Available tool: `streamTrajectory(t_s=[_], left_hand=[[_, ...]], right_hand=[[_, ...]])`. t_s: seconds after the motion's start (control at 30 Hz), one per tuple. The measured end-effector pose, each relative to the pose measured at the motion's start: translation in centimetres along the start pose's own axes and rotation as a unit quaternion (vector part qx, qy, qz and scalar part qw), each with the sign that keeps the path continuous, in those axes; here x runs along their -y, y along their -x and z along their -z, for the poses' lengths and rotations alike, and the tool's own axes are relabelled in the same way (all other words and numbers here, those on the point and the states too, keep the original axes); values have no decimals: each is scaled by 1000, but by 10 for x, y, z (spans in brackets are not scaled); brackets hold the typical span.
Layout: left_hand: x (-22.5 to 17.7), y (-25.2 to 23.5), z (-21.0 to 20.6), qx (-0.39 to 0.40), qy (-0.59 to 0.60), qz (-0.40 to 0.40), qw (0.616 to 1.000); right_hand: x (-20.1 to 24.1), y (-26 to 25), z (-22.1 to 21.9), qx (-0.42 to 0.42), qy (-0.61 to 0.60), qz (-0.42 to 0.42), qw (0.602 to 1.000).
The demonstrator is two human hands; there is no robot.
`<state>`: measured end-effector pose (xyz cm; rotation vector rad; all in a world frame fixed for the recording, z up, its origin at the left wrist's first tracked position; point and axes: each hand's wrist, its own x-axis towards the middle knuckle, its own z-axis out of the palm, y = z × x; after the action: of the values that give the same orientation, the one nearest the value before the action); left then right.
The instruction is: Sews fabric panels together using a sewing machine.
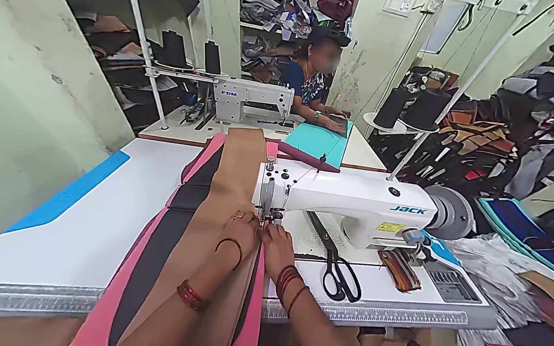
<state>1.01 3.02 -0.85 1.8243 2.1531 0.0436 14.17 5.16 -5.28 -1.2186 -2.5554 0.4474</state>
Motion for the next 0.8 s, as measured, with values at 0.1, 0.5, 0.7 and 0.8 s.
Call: streamTrajectory(t_s=[0.1,0.5,0.7,0.8], left_hand=[[15,20,-8,22,45,-50,998],[9,86,-33,17,1,-21,1000],[17,85,-32,5,31,-46,998],[23,85,-21,22,53,-53,997]], right_hand=[[-8,17,-2,28,-64,-11,997],[-15,85,-34,-219,-58,102,969],[6,64,2,-43,-113,-113,986],[10,43,17,75,-166,-136,974]])
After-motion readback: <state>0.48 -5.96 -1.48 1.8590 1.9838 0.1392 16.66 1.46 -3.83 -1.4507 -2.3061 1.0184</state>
